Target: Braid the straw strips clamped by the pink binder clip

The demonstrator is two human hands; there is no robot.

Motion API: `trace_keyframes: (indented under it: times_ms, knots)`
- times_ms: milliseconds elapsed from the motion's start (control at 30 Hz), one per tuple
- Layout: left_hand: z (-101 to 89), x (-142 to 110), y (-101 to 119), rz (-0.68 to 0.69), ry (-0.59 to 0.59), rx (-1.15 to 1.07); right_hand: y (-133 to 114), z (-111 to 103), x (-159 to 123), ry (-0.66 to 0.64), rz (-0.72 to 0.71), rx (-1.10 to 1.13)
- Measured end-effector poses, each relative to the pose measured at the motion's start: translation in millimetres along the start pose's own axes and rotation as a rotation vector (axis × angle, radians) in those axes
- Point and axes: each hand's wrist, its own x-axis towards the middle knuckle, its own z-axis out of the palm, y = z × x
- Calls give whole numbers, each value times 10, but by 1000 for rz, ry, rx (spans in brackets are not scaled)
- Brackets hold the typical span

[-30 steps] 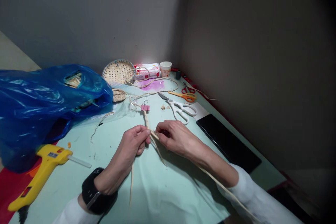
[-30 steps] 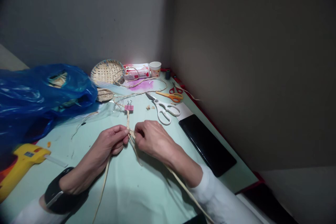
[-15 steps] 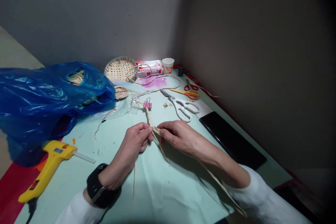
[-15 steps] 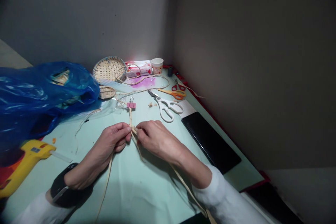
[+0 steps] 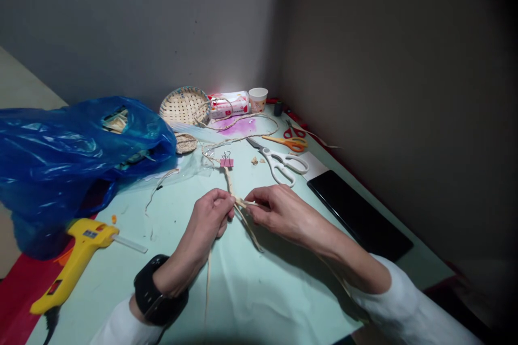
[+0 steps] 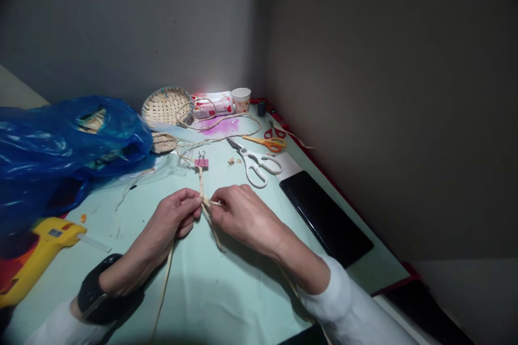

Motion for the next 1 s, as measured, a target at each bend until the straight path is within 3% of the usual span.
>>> trace_keyframes:
  times_ms: [233, 600, 800, 1000]
  knots:
    - [-47, 10, 10, -56, -56, 26, -4, -22, -64, 15, -9, 24]
    - [-29, 18, -14, -23, -55, 84, 5, -69, -128, -96, 2, 150]
    - [-12, 21, 14, -26, -72, 26, 43, -37, -36, 6, 11, 35]
    - [-22, 13, 32, -57, -110, -27, 59, 49, 60, 83, -34, 63]
